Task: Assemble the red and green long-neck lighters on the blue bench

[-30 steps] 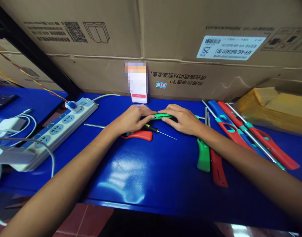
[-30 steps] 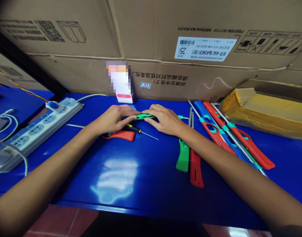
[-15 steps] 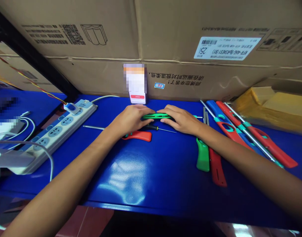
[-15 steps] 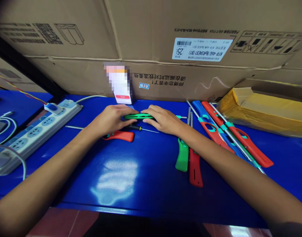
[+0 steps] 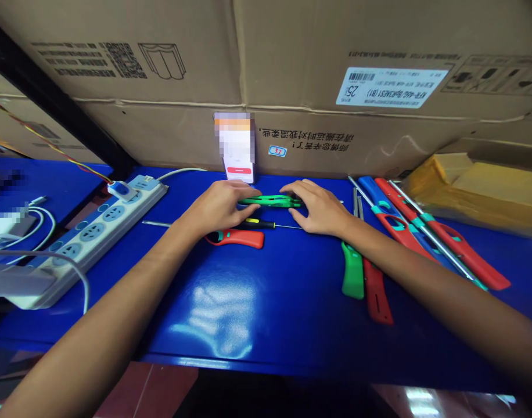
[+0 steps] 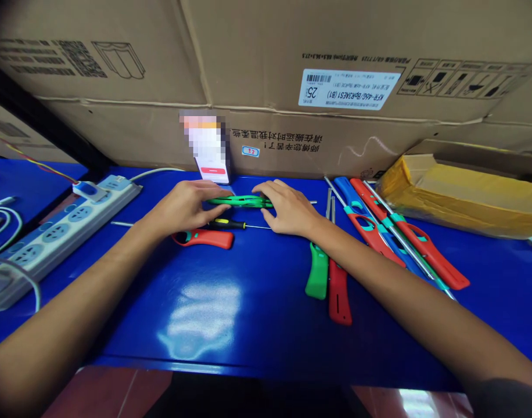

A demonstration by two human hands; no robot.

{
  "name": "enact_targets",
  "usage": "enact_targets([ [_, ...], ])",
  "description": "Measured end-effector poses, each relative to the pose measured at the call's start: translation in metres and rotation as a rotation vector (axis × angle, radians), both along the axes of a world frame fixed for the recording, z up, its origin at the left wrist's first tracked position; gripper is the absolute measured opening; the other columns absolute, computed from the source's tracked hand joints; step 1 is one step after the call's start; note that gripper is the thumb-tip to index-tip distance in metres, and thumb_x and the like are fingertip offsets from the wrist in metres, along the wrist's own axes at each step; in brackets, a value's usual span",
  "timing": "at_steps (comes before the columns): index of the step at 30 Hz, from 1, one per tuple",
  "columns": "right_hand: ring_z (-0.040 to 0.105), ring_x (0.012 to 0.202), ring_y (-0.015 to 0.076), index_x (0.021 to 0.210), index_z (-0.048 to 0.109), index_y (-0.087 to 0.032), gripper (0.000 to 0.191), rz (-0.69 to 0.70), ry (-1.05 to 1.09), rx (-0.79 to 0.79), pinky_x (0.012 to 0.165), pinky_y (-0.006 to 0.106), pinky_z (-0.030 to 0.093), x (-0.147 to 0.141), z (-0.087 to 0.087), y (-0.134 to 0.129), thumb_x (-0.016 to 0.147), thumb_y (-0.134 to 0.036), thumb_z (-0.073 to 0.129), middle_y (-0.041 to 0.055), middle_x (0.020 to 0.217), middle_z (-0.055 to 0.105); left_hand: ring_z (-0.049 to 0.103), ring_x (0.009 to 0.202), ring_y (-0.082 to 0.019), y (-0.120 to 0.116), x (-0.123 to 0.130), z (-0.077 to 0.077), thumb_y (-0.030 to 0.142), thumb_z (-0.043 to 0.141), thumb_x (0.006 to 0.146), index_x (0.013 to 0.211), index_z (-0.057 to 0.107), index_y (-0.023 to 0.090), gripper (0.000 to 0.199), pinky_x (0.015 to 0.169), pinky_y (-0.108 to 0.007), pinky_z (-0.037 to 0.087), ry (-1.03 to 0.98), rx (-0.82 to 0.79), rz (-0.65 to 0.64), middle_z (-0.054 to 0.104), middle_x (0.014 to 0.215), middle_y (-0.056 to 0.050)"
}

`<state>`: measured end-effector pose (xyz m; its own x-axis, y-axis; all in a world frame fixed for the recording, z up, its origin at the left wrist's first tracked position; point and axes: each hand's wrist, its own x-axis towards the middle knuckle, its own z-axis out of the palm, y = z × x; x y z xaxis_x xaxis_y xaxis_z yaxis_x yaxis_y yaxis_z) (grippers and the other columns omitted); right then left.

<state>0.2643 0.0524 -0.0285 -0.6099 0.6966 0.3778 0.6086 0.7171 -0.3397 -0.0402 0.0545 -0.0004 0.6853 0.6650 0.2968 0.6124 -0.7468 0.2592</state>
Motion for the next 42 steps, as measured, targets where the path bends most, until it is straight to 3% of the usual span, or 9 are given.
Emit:
enact_targets([
  [7,0.069,0.106,0.0304,0.116,0.065,-0.023,0.033,-0.028,0.074,-0.053,0.097,0.049,0.058,0.006,-0.003,0.009,0.086,-0.009,0.062,0.0097,0.11,0.071,0.081,0.098,-0.028,0.006,-0.006,-0.003,0.041,0.063,0.104,0.125,0.085,0.02,0.037,0.09,-0.039,0.061,-0.026,-0.048,0.101,0.087,0.109,-0.01],
  [13,0.07,0.091,0.0253,0.117,0.066,-0.025,0.027,-0.024,0.192,-0.139,0.087,0.044,0.058,0.004,-0.011,0.014,0.092,-0.015,0.064,0.0063,0.105,0.075,0.077,0.091,-0.027,0.008,-0.005,-0.003,0.039,0.065,0.099,0.117,0.084,0.017,0.034,0.085,-0.039,0.059,-0.009,-0.078,0.133,0.085,0.106,-0.011],
  [21,0.069,0.096,0.0258,0.12,0.066,-0.025,0.031,-0.001,0.165,-0.124,0.089,0.044,0.058,0.005,-0.01,0.013,0.09,-0.016,0.068,0.0078,0.114,0.071,0.075,0.102,-0.028,0.009,-0.001,-0.008,0.044,0.066,0.105,0.124,0.08,0.02,0.034,0.094,-0.04,0.058,0.001,-0.092,0.065,0.082,0.112,-0.011],
  [25,0.068,0.096,0.0256,0.119,0.069,-0.025,0.024,0.008,0.135,-0.115,0.089,0.044,0.057,0.004,-0.009,0.012,0.095,-0.021,0.069,0.0086,0.118,0.069,0.073,0.104,-0.028,0.008,0.007,-0.01,0.045,0.061,0.11,0.124,0.078,0.019,0.034,0.095,-0.039,0.056,0.004,-0.085,0.024,0.079,0.112,-0.011],
  [30,0.068,0.093,0.0249,0.115,0.074,-0.023,0.015,0.023,0.137,-0.1,0.088,0.043,0.056,0.003,-0.01,0.014,0.102,-0.031,0.071,0.0092,0.114,0.073,0.07,0.099,-0.028,0.008,0.009,-0.01,0.042,0.053,0.113,0.117,0.077,0.016,0.036,0.091,-0.04,0.054,0.025,-0.068,0.031,0.078,0.107,-0.012],
  [39,0.069,0.09,0.0249,0.113,0.078,-0.024,0.019,0.053,0.15,-0.117,0.085,0.04,0.054,0.001,-0.006,0.013,0.106,-0.04,0.07,0.0075,0.108,0.078,0.066,0.074,-0.023,0.0,0.011,0.002,0.044,0.059,0.105,0.098,0.078,0.018,0.033,0.069,-0.035,0.045,0.006,-0.059,0.136,0.077,0.085,-0.008],
  [42,0.071,0.095,0.0259,0.109,0.079,-0.024,0.018,0.06,0.126,-0.128,0.089,0.041,0.053,0.001,-0.005,0.013,0.109,-0.036,0.065,0.0077,0.108,0.079,0.069,0.077,-0.023,-0.004,0.015,0.006,0.046,0.061,0.105,0.112,0.082,0.017,0.037,0.073,-0.034,0.048,-0.055,-0.1,0.127,0.081,0.091,-0.007],
])
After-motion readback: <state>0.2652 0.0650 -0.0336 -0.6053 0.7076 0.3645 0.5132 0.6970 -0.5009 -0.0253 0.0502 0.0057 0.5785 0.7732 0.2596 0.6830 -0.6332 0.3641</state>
